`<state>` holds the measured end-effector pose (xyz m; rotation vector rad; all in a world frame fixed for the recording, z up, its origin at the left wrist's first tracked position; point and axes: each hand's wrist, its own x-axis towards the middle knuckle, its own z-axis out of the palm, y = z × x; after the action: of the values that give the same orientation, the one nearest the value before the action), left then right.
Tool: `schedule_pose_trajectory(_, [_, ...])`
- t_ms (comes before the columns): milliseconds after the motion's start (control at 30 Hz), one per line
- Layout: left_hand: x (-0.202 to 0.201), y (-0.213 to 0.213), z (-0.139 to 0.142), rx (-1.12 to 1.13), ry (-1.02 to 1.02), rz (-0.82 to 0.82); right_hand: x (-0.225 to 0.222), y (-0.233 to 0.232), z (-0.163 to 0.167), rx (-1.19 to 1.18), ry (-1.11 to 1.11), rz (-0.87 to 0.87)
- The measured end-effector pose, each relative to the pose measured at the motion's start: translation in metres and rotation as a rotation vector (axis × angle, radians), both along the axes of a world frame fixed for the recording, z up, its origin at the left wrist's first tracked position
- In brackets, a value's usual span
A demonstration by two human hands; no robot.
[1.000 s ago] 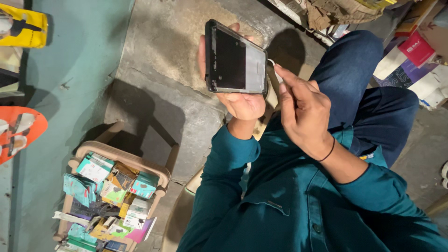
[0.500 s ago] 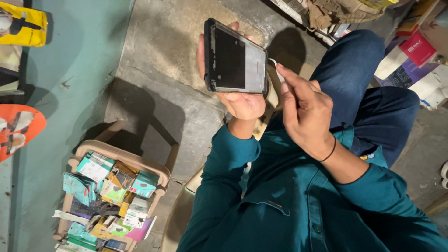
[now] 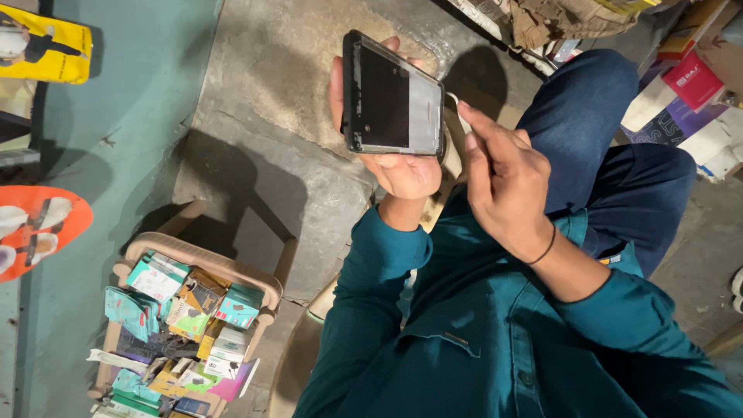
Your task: The person uses a metal prying tool to carefully separate the screen assembly from the phone frame. They work along the edges, prying and lifting the screen to release adhesive or clips, then place the phone on a nearby surface.
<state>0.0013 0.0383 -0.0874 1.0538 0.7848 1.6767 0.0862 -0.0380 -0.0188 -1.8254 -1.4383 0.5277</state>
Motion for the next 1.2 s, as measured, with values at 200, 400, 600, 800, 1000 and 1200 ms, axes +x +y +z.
schedule_pose_trajectory(200, [0.001,-0.001,0.002,-0.028,-0.075,-0.015,0.0,0.001,-0.004,-0.043,-0.035,-0.01])
schedule_pose_trajectory(400, [0.001,-0.001,0.003,-0.041,-0.097,-0.025,0.002,0.002,-0.009,0.023,-0.063,0.014])
schedule_pose_trajectory(600, [0.0,-0.002,0.004,-0.061,-0.103,-0.03,0.007,0.003,-0.012,0.071,-0.104,0.072])
schedule_pose_trajectory(800, [-0.001,-0.002,0.004,-0.065,-0.117,-0.041,0.01,0.004,-0.012,0.088,-0.139,0.094])
schedule_pose_trajectory(1000, [0.001,-0.002,0.002,-0.055,-0.142,-0.043,0.01,0.005,-0.011,0.092,-0.137,0.102])
schedule_pose_trajectory(1200, [0.002,0.0,0.003,-0.064,-0.17,-0.043,0.011,0.004,-0.011,0.088,-0.164,0.117])
